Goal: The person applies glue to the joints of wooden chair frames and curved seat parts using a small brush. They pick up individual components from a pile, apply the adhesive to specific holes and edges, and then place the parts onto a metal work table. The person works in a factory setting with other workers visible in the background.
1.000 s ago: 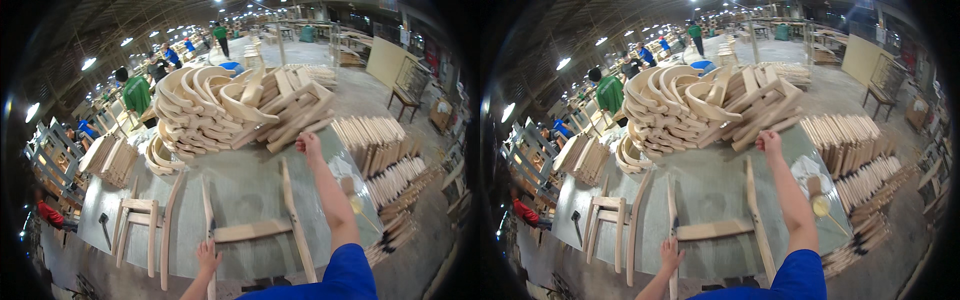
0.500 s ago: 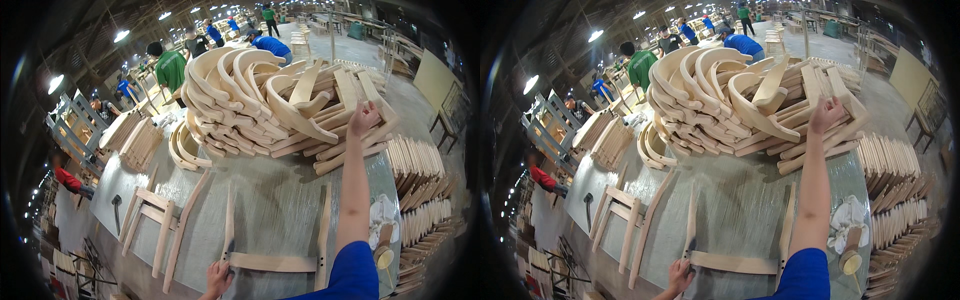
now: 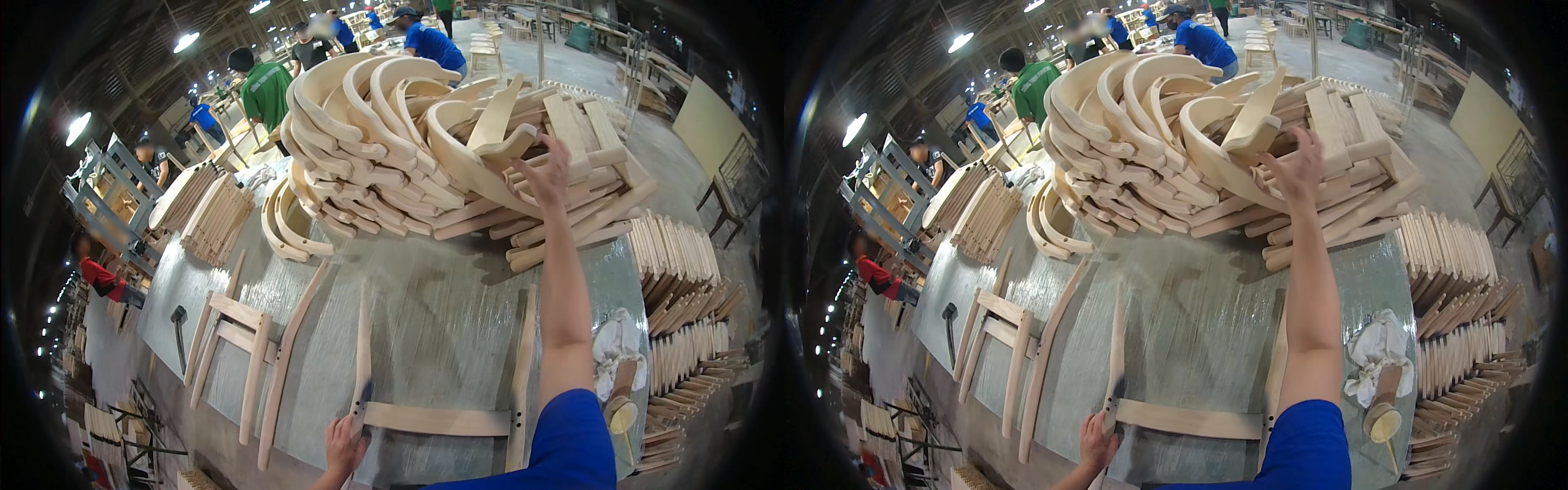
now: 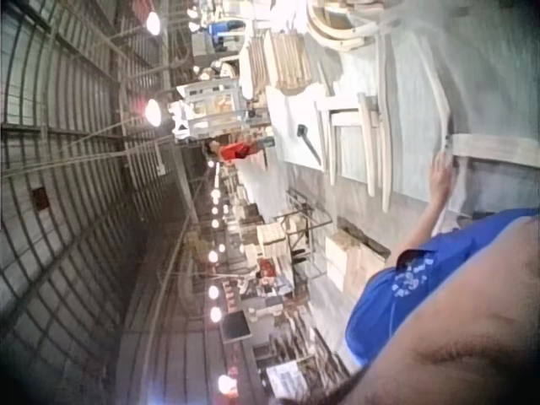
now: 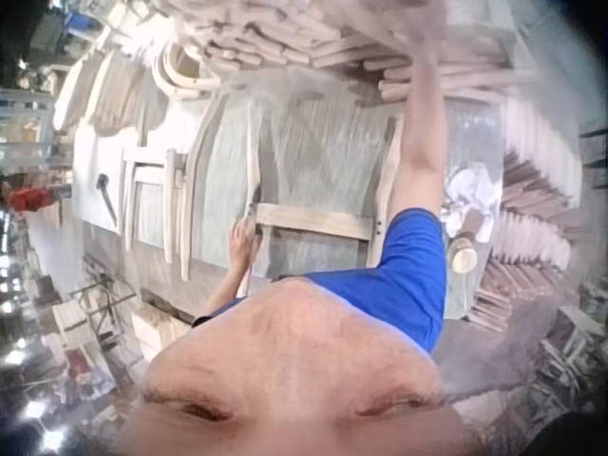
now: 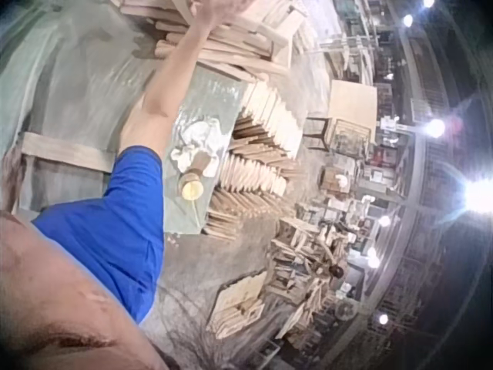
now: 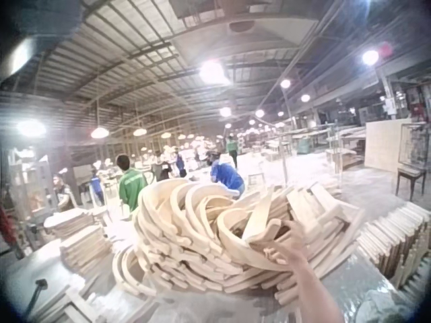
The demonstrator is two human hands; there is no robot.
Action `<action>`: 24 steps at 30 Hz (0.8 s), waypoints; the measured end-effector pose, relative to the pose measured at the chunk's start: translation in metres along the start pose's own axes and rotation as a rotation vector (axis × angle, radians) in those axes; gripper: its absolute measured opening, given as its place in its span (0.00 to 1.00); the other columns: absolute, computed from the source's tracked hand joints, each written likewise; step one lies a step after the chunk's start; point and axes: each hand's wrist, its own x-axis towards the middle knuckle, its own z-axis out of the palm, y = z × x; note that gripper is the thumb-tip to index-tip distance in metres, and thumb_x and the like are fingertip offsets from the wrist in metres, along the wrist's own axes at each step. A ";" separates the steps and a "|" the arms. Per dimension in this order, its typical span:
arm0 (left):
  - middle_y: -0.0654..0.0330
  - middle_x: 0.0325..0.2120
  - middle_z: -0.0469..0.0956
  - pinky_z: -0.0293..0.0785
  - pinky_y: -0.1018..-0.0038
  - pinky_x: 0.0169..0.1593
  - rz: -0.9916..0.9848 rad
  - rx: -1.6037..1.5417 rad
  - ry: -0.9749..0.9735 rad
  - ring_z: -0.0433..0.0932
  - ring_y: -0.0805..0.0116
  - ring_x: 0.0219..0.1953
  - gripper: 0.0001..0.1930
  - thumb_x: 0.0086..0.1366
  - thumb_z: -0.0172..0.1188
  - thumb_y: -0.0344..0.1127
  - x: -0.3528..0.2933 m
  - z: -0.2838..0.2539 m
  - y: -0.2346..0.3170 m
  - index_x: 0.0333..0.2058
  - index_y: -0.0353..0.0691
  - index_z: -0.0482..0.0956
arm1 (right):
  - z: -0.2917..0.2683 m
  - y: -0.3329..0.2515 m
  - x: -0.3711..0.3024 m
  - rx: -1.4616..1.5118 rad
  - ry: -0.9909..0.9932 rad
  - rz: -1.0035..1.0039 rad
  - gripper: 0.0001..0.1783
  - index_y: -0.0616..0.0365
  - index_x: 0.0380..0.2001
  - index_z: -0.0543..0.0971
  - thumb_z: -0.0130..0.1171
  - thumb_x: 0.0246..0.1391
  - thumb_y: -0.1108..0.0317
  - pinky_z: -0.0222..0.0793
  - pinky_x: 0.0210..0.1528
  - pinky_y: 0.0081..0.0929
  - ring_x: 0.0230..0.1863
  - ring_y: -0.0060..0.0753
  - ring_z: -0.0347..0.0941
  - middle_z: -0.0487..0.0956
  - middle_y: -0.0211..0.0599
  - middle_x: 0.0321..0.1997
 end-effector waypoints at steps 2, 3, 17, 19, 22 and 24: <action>0.47 0.48 0.68 0.58 0.57 0.59 0.019 0.021 0.014 0.64 0.44 0.53 0.36 0.44 0.62 0.33 0.001 -0.004 0.001 0.54 0.31 0.61 | -0.006 0.025 0.001 -0.280 0.406 -0.101 0.29 0.65 0.43 0.72 0.70 0.40 0.60 0.68 0.44 0.29 0.40 0.33 0.73 0.76 0.38 0.39; 0.47 0.48 0.68 0.58 0.57 0.59 0.044 0.010 0.017 0.64 0.44 0.53 0.36 0.44 0.62 0.33 0.009 -0.003 0.002 0.54 0.31 0.61 | -0.015 0.058 0.004 -0.317 0.543 -0.052 0.31 0.66 0.43 0.72 0.70 0.40 0.58 0.67 0.45 0.28 0.40 0.33 0.72 0.75 0.40 0.39; 0.50 0.47 0.68 0.59 0.55 0.57 0.053 0.015 0.042 0.64 0.47 0.52 0.37 0.44 0.62 0.35 0.013 0.004 -0.001 0.55 0.37 0.59 | 0.010 0.111 0.059 0.422 0.331 0.816 0.31 0.75 0.39 0.72 0.65 0.33 0.61 0.65 0.49 0.36 0.41 0.47 0.72 0.76 0.54 0.41; 0.49 0.52 0.66 0.56 0.56 0.58 -0.038 0.046 0.011 0.62 0.48 0.56 0.37 0.50 0.62 0.38 0.001 0.006 -0.002 0.58 0.39 0.56 | 0.020 0.093 0.051 0.439 0.407 0.865 0.29 0.74 0.35 0.72 0.65 0.32 0.61 0.66 0.48 0.37 0.37 0.46 0.73 0.76 0.52 0.38; 0.48 0.52 0.66 0.56 0.55 0.58 -0.003 0.042 0.024 0.62 0.47 0.56 0.38 0.52 0.63 0.40 0.008 0.019 -0.013 0.59 0.38 0.55 | 0.014 0.093 0.070 0.512 0.526 0.685 0.25 0.72 0.34 0.70 0.65 0.34 0.66 0.71 0.42 0.37 0.35 0.43 0.72 0.75 0.49 0.35; 0.48 0.51 0.66 0.59 0.54 0.56 -0.009 -0.004 0.035 0.62 0.48 0.56 0.35 0.52 0.62 0.40 0.008 0.025 -0.017 0.57 0.39 0.58 | 0.017 0.085 0.074 0.849 0.498 0.617 0.23 0.71 0.35 0.67 0.63 0.36 0.70 0.74 0.34 0.35 0.33 0.41 0.73 0.74 0.49 0.34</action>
